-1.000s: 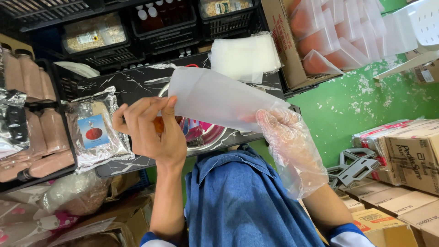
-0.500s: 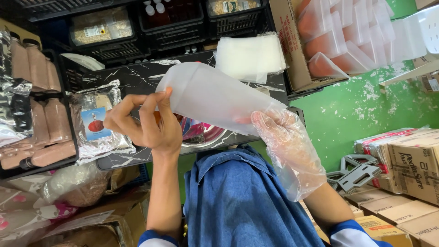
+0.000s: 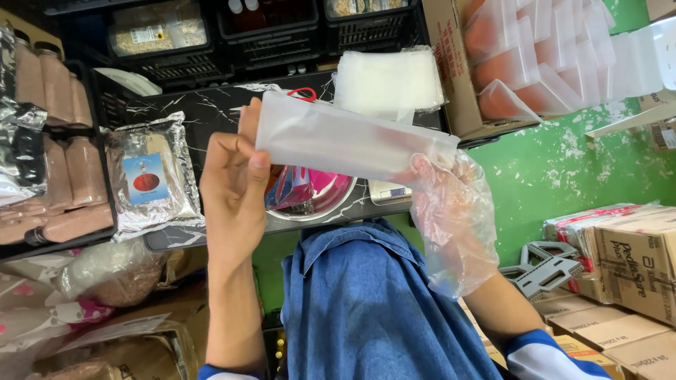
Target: The person prepares a sauce by portioning powder from a container into small plastic bags, then adds liquid from a bowl using a spoon, and finally uses a scale to weigh the bags.
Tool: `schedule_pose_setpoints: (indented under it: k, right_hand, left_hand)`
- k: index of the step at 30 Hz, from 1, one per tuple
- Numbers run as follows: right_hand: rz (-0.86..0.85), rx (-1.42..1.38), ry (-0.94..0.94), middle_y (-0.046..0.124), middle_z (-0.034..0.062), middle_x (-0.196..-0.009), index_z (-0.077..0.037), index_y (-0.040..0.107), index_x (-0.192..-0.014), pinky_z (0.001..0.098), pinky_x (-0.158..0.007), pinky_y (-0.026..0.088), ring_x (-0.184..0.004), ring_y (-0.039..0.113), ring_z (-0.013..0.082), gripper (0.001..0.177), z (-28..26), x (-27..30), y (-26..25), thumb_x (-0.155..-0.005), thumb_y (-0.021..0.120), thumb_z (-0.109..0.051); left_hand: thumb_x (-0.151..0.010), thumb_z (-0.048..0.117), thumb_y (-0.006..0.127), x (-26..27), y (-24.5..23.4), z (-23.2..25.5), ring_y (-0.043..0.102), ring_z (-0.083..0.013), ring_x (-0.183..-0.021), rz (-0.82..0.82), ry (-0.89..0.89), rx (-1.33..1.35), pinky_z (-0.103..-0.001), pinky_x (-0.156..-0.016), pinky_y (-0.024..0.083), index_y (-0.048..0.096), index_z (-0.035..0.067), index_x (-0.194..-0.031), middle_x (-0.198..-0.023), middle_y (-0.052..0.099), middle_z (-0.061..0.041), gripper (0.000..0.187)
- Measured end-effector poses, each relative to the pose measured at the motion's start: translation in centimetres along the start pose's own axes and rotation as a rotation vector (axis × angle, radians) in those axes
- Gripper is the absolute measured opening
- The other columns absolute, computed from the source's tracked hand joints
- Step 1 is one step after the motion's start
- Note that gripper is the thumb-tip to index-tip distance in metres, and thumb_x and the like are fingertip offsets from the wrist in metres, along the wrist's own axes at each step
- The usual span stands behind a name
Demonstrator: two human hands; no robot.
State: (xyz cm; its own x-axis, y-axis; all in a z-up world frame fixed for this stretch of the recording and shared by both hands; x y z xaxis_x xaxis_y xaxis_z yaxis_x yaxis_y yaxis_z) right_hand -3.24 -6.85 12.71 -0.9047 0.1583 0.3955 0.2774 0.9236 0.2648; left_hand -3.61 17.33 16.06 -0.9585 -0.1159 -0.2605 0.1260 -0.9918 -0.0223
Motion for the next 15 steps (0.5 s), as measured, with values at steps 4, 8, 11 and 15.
schedule_pose_setpoints:
  k: [4,8,11,15]
  right_hand:
    - [-0.056,-0.198,-0.301,0.043,-0.0008,-0.064,-0.008,0.067,-0.086,0.0292,-0.049,0.031,-0.050,0.033,0.0106,0.032,2.3,-3.1,-0.3,-0.089,0.064,-0.040]
    - [-0.115,-0.396,-0.602,0.048,-0.0016,-0.074,-0.012,0.068,-0.096,0.0350,-0.063,0.035,-0.063,0.039,0.0131,0.053,4.5,-5.7,-1.0,-0.083,0.056,-0.062]
    - [-0.152,-0.533,-0.803,0.051,-0.0022,-0.080,-0.014,0.069,-0.103,0.0387,-0.073,0.038,-0.071,0.043,0.0146,0.069,6.6,-6.6,-1.9,-0.079,0.050,-0.076]
    - [-0.204,-0.670,-0.988,0.054,-0.0028,-0.086,-0.017,0.070,-0.110,0.0425,-0.082,0.041,-0.079,0.047,0.0161,0.085,9.7,-7.7,-2.8,-0.074,0.044,-0.090]
  left_hand:
    - [-0.109,0.025,0.060,-0.3,-1.3,-2.0,0.061,-0.0347,-0.128,0.072,-0.048,0.214,-0.047,-0.107,0.052,0.053,0.008,-0.119,-0.137,0.066,-0.026,0.020]
    - [-0.089,-0.013,0.073,-1.1,-2.0,-5.0,0.076,-0.0237,-0.083,-0.051,-0.079,0.206,-0.033,-0.077,0.066,0.069,-0.003,-0.121,-0.097,0.072,-0.019,0.034]
    - [-0.090,-0.015,0.077,0.6,-2.2,-5.2,0.071,-0.0199,-0.068,0.112,-0.044,0.010,-0.028,-0.066,0.063,0.075,-0.007,-0.098,-0.081,0.068,-0.017,0.012]
    - [-0.093,-0.014,0.079,1.4,-2.0,-5.7,0.070,-0.0198,-0.069,0.223,-0.004,-0.013,-0.029,-0.071,0.064,0.075,-0.007,-0.098,-0.084,0.068,-0.017,0.009]
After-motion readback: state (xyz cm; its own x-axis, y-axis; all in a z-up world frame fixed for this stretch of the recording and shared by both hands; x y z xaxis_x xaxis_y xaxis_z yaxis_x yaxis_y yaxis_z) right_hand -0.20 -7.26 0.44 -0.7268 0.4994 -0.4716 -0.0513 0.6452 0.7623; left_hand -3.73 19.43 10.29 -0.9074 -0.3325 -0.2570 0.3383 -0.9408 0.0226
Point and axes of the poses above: each hand's wrist, its own x-axis away from the middle knuckle, its own y-axis out of the palm, z = x × y, the point moved 2 cm from there along -x, towards the middle knuckle
